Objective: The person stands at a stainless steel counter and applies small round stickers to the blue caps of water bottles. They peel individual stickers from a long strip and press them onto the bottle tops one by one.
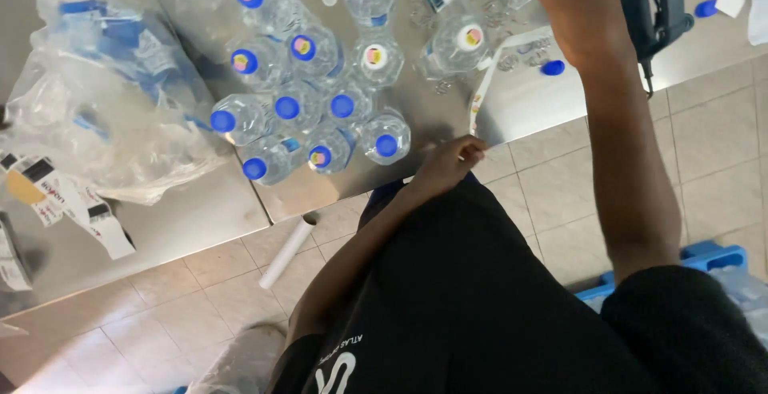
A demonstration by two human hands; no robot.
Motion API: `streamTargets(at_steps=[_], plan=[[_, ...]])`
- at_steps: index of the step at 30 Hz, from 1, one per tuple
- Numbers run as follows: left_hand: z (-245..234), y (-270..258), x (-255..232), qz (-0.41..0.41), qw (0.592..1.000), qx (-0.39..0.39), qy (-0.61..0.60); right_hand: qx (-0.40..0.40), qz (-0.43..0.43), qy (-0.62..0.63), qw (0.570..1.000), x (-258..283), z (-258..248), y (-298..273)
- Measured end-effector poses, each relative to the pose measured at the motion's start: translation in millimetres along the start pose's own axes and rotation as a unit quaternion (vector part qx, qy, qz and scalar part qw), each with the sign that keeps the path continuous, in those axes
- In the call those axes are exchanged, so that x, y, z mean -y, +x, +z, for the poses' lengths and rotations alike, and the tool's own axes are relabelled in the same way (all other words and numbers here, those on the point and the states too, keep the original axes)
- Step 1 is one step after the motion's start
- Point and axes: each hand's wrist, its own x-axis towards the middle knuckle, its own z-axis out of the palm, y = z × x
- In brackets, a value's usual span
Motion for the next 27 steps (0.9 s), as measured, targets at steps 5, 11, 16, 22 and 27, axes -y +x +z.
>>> streamTargets(at_steps=[5, 11, 16, 22, 27], plan=[[10, 75, 71, 0.052, 0.977, -0.205, 0.023, -0.226, 0.195, -0.059, 0.953, -114, -18, -115], [13, 126, 80, 0.000, 0.969, -0.238, 0.067, -0.243, 0.204, 0.006, 0.948, -251, 33, -188], [13, 148, 92, -0.014, 0.963, -0.264, 0.045, -0.255, 0.093, -0.159, 0.949, -249, 54, -158], [9, 139, 68, -0.088, 0.964, -0.250, 0.013, -0.253, 0.006, -0.285, 0.925, -264, 64, -154], [11, 135, 47, -0.111, 0.963, -0.245, -0.008, -0.251, 0.002, -0.338, 0.907, -278, 71, -157]])
